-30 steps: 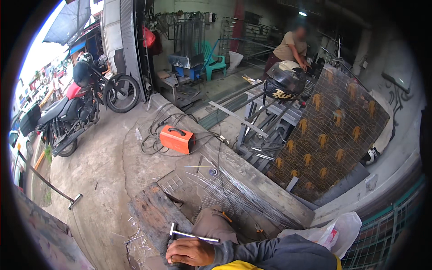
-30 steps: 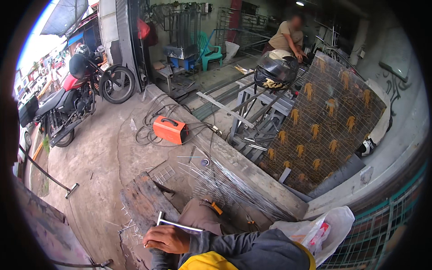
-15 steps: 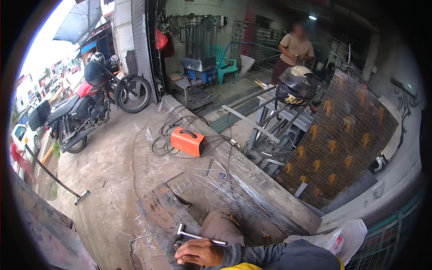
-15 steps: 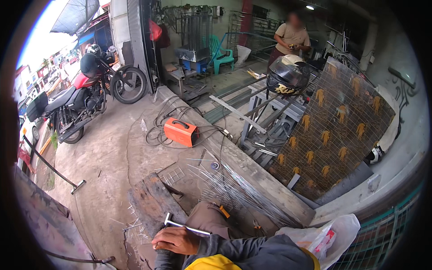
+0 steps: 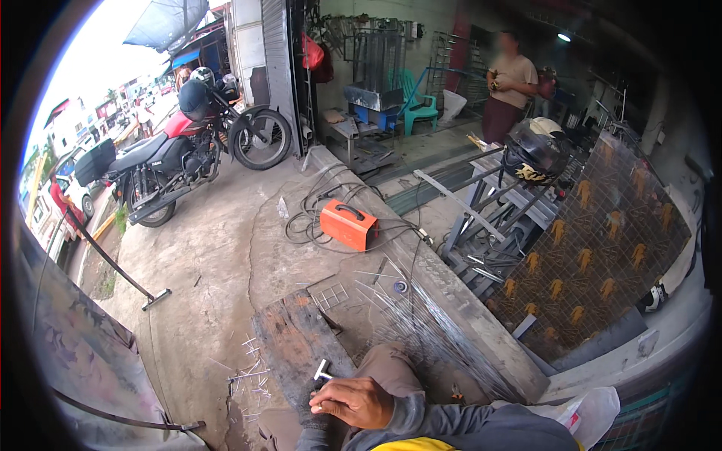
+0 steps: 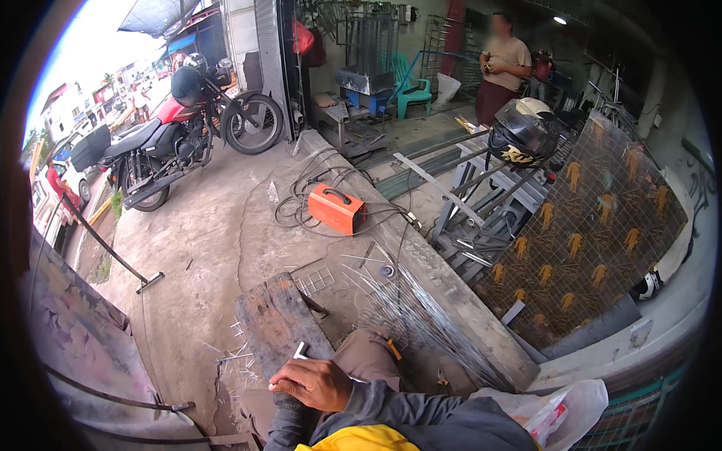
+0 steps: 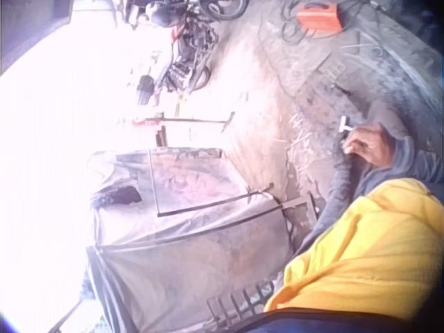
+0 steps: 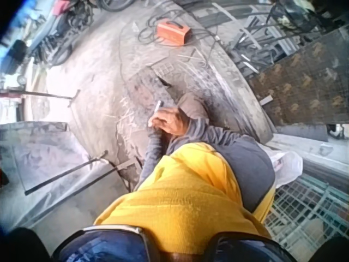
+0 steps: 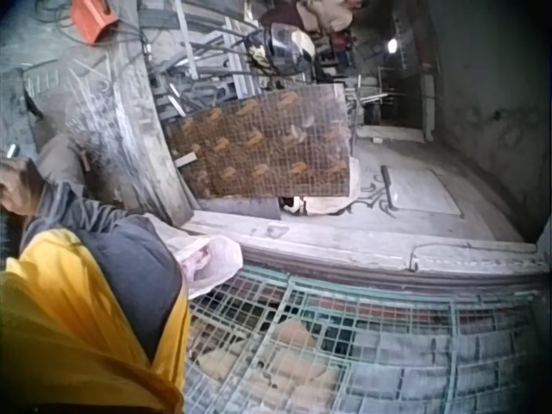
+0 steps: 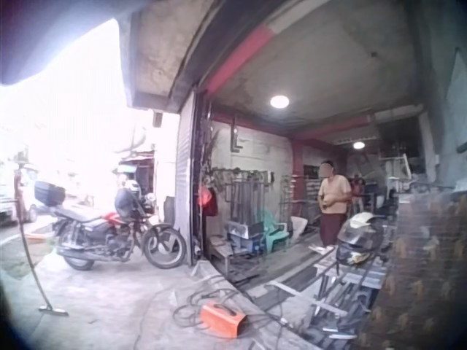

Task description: Straightening and manually bending metal wire using a small hammer and hands.

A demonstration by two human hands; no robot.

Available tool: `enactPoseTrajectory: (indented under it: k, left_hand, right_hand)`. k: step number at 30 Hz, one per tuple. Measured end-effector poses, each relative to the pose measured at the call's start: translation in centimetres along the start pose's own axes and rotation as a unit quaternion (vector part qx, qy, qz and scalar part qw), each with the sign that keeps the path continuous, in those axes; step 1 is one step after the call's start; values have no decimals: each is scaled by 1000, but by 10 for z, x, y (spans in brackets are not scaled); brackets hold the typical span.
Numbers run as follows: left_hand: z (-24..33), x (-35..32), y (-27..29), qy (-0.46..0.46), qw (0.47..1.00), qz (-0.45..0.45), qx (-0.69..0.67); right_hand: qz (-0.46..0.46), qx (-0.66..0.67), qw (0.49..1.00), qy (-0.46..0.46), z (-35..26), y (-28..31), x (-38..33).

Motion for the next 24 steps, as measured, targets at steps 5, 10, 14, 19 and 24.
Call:
enactPoseTrajectory:
  k: [5, 10, 14, 19, 24]
  left_hand:
    - [-6, -10, 8, 12, 1000, 16, 21]
    - [-6, -9, 11, 15, 999, 29, 38]
    - [-6, -5, 13, 18, 998, 37, 51]
    - [-10, -8, 17, 30, 996, 48, 69]
    - [-18, -16, 23, 53, 993, 70, 85]
  right_hand:
    - [-19, 7, 1000, -23, 4, 2, -4]
    - [-9, 6, 999, 43, -15, -1, -2]
    - [-28, 62, 996, 65, -20, -9, -5]
    - [-9, 122, 989, 84, -25, -22, -7]
    - [-6, 140, 987, 80, -31, -26, -9]
Point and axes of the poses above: each hand's wrist, its own x-axis towards the middle knuckle, its own y-axis out of the back of the hand, z = x × y, the point moved 6 cm from there along x, towards the middle knuckle, and after that the axes turned 7 degrees about z, right-handed, at the moved point
